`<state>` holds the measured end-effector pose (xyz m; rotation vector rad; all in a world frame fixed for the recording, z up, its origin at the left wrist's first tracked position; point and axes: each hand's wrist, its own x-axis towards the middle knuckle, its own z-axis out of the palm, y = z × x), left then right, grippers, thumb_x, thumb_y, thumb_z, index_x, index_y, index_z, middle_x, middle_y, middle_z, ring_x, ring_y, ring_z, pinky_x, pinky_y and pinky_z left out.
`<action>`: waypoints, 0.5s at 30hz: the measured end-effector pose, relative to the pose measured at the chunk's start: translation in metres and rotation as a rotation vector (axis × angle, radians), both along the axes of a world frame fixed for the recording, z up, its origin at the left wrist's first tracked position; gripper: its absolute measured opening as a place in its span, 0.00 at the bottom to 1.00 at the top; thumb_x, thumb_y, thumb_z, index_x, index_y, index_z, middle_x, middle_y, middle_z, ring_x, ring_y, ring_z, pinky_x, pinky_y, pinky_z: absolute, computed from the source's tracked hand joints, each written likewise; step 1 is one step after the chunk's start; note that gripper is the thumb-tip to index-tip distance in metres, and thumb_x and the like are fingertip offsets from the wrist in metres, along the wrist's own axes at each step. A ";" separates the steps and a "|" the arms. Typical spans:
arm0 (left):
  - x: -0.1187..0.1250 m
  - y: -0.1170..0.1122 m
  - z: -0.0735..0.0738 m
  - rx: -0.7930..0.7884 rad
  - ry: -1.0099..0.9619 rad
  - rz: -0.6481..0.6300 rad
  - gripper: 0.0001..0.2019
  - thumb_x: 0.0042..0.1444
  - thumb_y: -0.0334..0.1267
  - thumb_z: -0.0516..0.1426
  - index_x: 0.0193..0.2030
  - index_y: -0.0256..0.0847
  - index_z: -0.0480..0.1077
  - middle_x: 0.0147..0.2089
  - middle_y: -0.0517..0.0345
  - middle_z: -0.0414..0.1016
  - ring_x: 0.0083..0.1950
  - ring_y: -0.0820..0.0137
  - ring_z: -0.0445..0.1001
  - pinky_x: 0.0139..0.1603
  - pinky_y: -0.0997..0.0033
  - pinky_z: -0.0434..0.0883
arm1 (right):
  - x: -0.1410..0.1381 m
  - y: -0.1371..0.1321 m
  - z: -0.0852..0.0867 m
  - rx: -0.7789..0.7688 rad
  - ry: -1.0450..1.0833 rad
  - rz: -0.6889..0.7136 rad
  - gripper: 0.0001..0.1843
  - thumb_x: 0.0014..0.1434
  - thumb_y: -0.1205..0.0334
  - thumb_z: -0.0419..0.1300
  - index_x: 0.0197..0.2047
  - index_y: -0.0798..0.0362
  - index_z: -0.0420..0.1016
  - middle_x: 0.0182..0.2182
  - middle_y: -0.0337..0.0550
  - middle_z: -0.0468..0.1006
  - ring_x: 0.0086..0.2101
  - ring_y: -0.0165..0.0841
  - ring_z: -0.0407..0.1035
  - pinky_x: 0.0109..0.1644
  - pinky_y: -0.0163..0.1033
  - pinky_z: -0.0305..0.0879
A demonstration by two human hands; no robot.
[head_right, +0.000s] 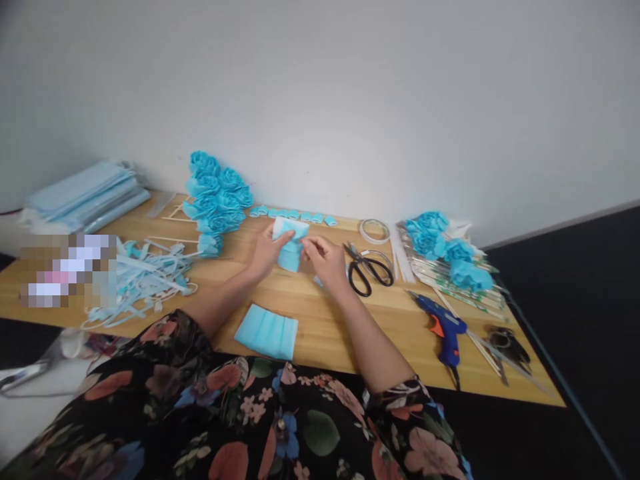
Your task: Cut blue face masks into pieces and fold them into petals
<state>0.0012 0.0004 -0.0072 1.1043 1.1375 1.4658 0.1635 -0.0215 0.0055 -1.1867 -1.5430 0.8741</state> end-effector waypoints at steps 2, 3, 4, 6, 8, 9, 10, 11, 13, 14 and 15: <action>0.001 -0.002 0.000 0.018 0.026 -0.112 0.22 0.44 0.55 0.67 0.34 0.38 0.70 0.31 0.59 0.72 0.31 0.73 0.67 0.33 0.73 0.65 | -0.002 0.002 -0.005 -0.048 -0.003 0.057 0.23 0.58 0.44 0.61 0.46 0.53 0.80 0.33 0.45 0.83 0.31 0.36 0.75 0.33 0.40 0.71; 0.002 -0.003 0.000 0.026 0.011 -0.163 0.23 0.45 0.57 0.66 0.33 0.38 0.70 0.30 0.60 0.70 0.30 0.73 0.66 0.32 0.73 0.65 | -0.002 0.003 -0.007 -0.026 -0.017 0.049 0.24 0.57 0.44 0.63 0.49 0.53 0.80 0.39 0.47 0.84 0.34 0.38 0.77 0.36 0.42 0.73; 0.002 -0.004 -0.001 0.034 0.013 -0.219 0.24 0.47 0.60 0.64 0.31 0.38 0.69 0.27 0.61 0.68 0.28 0.74 0.65 0.30 0.73 0.64 | -0.002 0.005 -0.008 0.006 -0.042 0.042 0.25 0.56 0.44 0.63 0.49 0.53 0.79 0.42 0.48 0.84 0.37 0.39 0.77 0.39 0.43 0.74; 0.003 -0.005 -0.001 0.059 0.032 -0.262 0.27 0.50 0.65 0.59 0.27 0.38 0.67 0.24 0.62 0.65 0.26 0.75 0.63 0.28 0.73 0.62 | -0.002 0.006 -0.007 0.040 -0.109 0.049 0.25 0.57 0.44 0.62 0.49 0.54 0.80 0.41 0.48 0.84 0.39 0.41 0.77 0.43 0.45 0.73; 0.004 -0.005 -0.002 0.057 0.034 -0.291 0.29 0.50 0.67 0.57 0.26 0.38 0.66 0.24 0.61 0.65 0.25 0.75 0.65 0.28 0.73 0.64 | -0.003 0.005 -0.004 0.055 -0.157 0.059 0.24 0.57 0.45 0.62 0.49 0.54 0.79 0.38 0.47 0.83 0.37 0.40 0.77 0.41 0.43 0.72; 0.005 -0.005 -0.002 0.054 0.032 -0.305 0.30 0.50 0.68 0.57 0.26 0.38 0.66 0.24 0.60 0.66 0.25 0.75 0.65 0.28 0.72 0.65 | -0.003 0.004 -0.003 0.054 -0.190 0.046 0.24 0.57 0.44 0.61 0.46 0.54 0.79 0.36 0.46 0.83 0.34 0.38 0.76 0.38 0.41 0.70; 0.006 -0.005 -0.002 0.054 0.031 -0.319 0.30 0.49 0.69 0.57 0.25 0.38 0.67 0.24 0.60 0.66 0.25 0.75 0.65 0.29 0.72 0.65 | -0.003 0.003 -0.002 0.052 -0.230 0.020 0.22 0.56 0.44 0.62 0.43 0.55 0.79 0.32 0.45 0.81 0.31 0.36 0.73 0.35 0.39 0.68; 0.006 -0.005 -0.003 0.056 0.031 -0.335 0.31 0.48 0.69 0.57 0.25 0.38 0.67 0.24 0.60 0.66 0.26 0.74 0.66 0.29 0.72 0.66 | -0.003 0.002 -0.001 0.048 -0.268 -0.021 0.21 0.55 0.43 0.62 0.38 0.55 0.79 0.27 0.43 0.79 0.27 0.34 0.70 0.32 0.38 0.64; 0.007 -0.005 -0.004 0.062 0.030 -0.356 0.31 0.48 0.70 0.57 0.25 0.38 0.67 0.24 0.60 0.66 0.26 0.74 0.66 0.29 0.72 0.66 | -0.001 0.001 0.000 0.040 -0.314 -0.104 0.21 0.55 0.42 0.61 0.29 0.54 0.75 0.20 0.39 0.72 0.23 0.31 0.63 0.28 0.37 0.58; 0.008 -0.005 -0.005 0.066 0.029 -0.358 0.31 0.48 0.70 0.57 0.24 0.38 0.67 0.24 0.60 0.66 0.26 0.74 0.66 0.29 0.72 0.66 | 0.000 0.001 0.000 0.037 -0.319 -0.139 0.22 0.55 0.42 0.60 0.26 0.53 0.72 0.18 0.37 0.68 0.22 0.30 0.61 0.27 0.36 0.56; 0.008 -0.005 -0.006 0.069 0.027 -0.356 0.31 0.48 0.70 0.56 0.24 0.38 0.66 0.24 0.59 0.66 0.26 0.74 0.66 0.29 0.73 0.65 | 0.002 0.001 0.000 0.032 -0.313 -0.171 0.23 0.56 0.41 0.58 0.22 0.52 0.68 0.17 0.37 0.65 0.21 0.29 0.58 0.27 0.37 0.54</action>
